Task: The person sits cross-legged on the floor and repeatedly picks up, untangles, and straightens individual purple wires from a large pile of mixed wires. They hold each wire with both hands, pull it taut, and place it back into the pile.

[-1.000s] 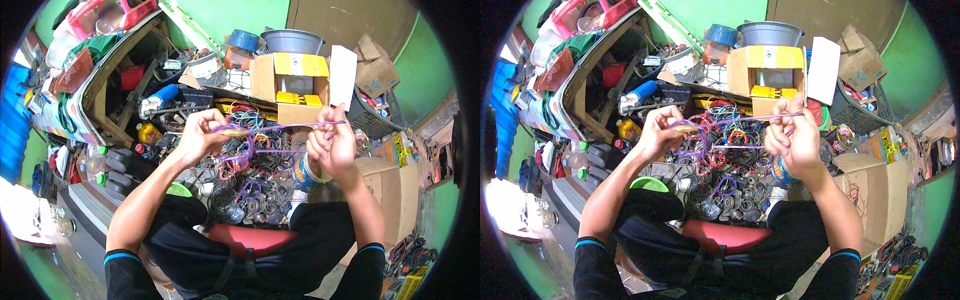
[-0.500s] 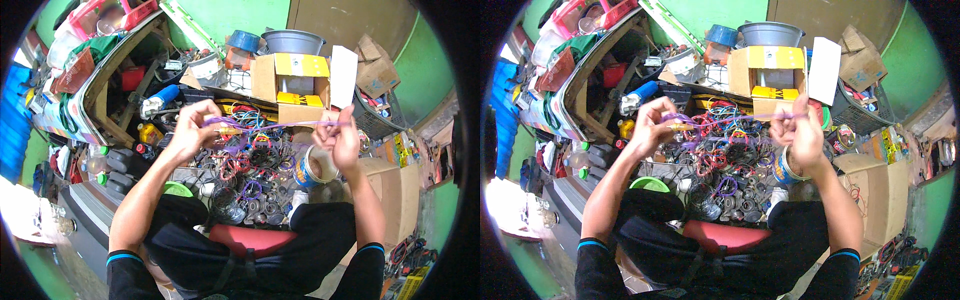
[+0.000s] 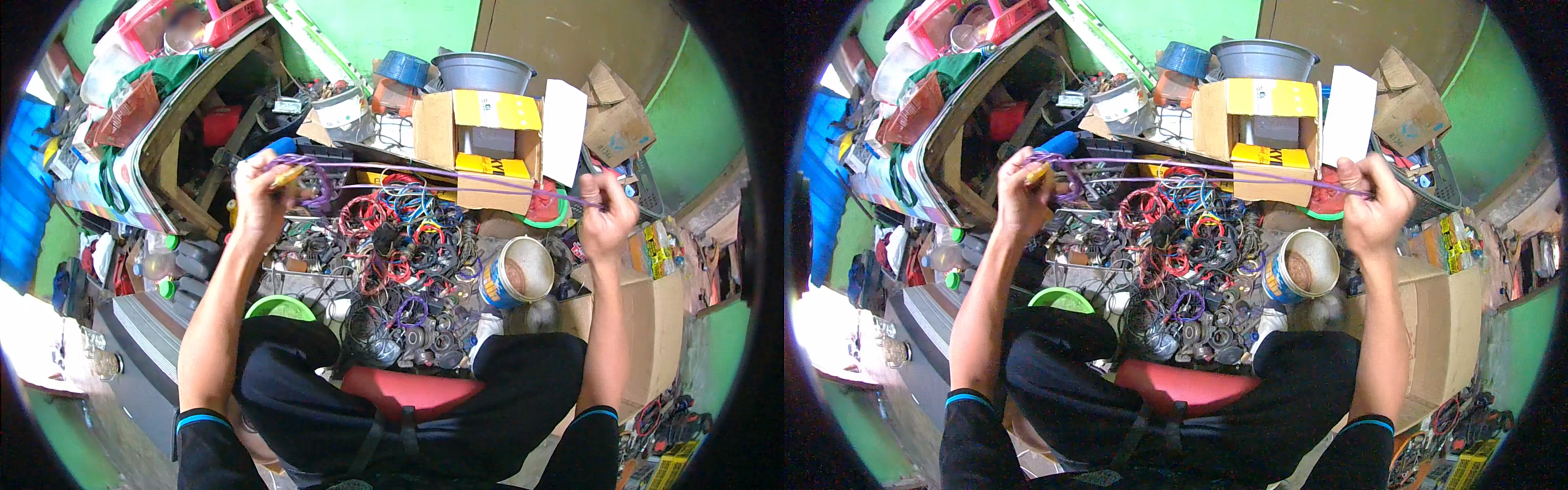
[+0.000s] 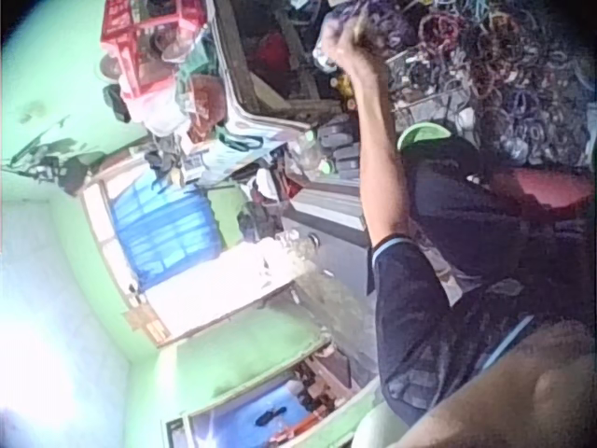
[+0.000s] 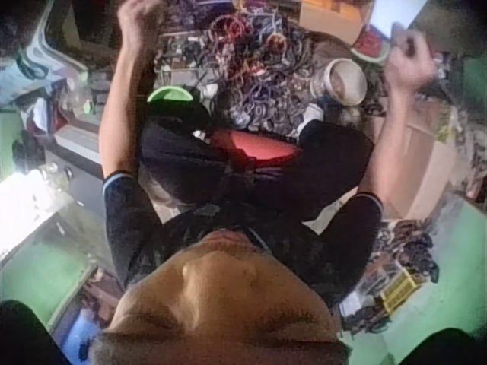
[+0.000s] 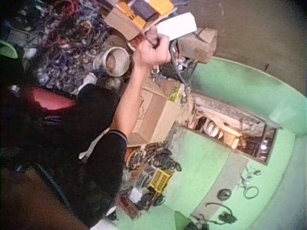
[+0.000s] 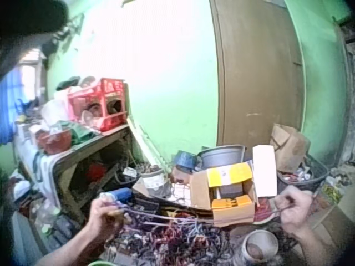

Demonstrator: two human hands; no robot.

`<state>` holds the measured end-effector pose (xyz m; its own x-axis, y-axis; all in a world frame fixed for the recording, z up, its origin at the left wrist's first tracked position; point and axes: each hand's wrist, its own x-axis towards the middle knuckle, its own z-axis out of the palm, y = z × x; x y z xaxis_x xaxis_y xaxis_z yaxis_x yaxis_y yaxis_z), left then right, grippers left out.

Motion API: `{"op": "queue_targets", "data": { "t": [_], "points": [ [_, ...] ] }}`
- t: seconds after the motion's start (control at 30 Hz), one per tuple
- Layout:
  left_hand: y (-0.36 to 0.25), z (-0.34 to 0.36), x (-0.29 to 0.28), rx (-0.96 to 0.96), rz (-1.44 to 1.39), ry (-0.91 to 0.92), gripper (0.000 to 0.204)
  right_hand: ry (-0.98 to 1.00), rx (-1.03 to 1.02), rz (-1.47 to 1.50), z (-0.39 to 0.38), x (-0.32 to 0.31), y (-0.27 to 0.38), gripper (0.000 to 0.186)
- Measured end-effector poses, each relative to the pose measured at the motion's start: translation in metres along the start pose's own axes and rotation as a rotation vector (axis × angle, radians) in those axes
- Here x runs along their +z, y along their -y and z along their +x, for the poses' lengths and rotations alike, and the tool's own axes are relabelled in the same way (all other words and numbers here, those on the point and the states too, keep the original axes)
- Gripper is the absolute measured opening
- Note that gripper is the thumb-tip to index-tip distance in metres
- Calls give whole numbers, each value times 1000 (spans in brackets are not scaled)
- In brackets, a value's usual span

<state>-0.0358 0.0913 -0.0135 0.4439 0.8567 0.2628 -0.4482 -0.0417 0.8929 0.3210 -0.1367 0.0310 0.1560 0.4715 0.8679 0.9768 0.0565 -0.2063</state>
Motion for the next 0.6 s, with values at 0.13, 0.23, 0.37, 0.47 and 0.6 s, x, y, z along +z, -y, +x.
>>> {"op": "queue_targets", "data": {
  "t": [0.13, 0.23, 0.37, 0.47, 0.6],
  "points": [
    [9, -2, -11, 1, 328, -114, 18, -244, 575, 573, -7, 3, -12, 31],
    [2, 6, -19, -22, 413, -171, 17, -127, 979, 1361, -1, 4, -4, 31],
    [1, 8, -26, -31, 367, -237, 16, 521, 776, 1662, 7, -7, 17, 32],
    [-1, 14, -55, 60, 327, -431, 15, 620, 457, 773, 3, -15, -1, 20],
    [-1, 0, -47, 89, 471, -359, 15, -119, 91, -297, -5, -10, -26, 16]
  ]
}}
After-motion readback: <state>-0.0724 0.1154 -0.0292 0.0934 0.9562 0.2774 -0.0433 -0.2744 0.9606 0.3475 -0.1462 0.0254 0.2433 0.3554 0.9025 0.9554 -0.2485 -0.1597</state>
